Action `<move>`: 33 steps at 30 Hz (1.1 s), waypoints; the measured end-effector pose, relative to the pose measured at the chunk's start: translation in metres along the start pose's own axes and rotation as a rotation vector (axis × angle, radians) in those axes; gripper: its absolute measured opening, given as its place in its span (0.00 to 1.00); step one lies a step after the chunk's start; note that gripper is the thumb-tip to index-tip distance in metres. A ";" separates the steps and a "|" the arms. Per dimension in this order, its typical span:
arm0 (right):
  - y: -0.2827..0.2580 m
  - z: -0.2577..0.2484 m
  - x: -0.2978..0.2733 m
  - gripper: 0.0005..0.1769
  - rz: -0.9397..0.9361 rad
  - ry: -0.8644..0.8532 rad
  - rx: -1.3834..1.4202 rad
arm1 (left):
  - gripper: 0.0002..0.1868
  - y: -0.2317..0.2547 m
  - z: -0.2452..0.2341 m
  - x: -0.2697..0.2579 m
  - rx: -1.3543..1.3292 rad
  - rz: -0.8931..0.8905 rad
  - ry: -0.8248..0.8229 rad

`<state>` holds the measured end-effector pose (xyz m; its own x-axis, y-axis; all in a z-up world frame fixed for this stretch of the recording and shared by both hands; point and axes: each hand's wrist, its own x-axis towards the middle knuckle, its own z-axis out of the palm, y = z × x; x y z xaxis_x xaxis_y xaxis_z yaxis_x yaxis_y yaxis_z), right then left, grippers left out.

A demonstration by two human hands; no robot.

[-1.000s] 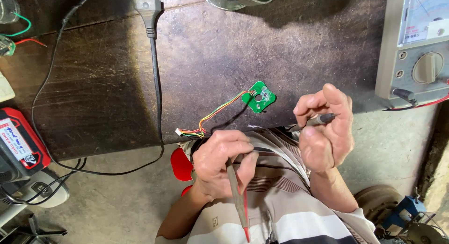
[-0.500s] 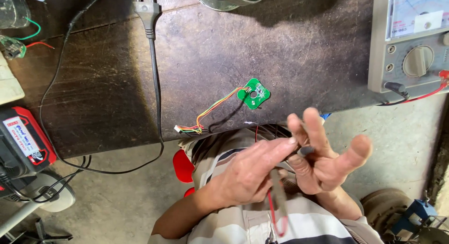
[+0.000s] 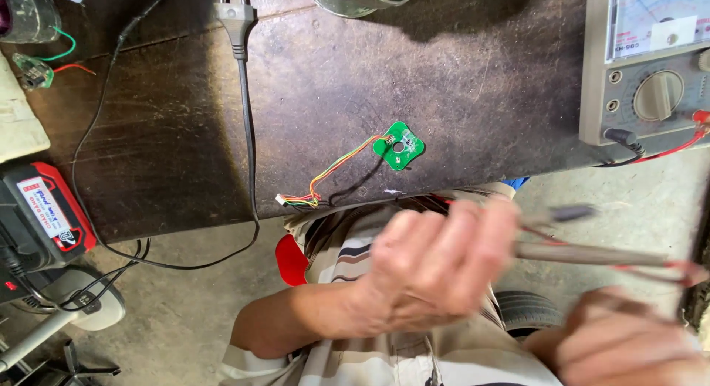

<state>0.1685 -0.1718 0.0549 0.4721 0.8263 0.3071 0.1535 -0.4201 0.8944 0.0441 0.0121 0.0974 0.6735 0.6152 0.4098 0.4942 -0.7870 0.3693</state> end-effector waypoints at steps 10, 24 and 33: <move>-0.030 0.000 0.038 0.25 -0.461 0.670 -3.344 | 0.17 -0.005 0.021 -0.013 0.003 0.471 -0.052; 0.006 -0.012 0.141 0.15 0.319 0.173 -3.835 | 0.18 -0.092 -0.013 0.008 -0.097 -0.054 -0.396; -0.006 -0.010 0.181 0.12 1.110 0.658 -3.641 | 0.19 -0.094 -0.010 0.019 -0.265 -0.104 -0.494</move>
<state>0.2442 -0.0159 0.1086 -0.0061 0.9984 -0.0566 0.4643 -0.0473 -0.8844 0.0048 0.0981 0.0783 0.8373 0.5440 -0.0552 0.4597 -0.6458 0.6096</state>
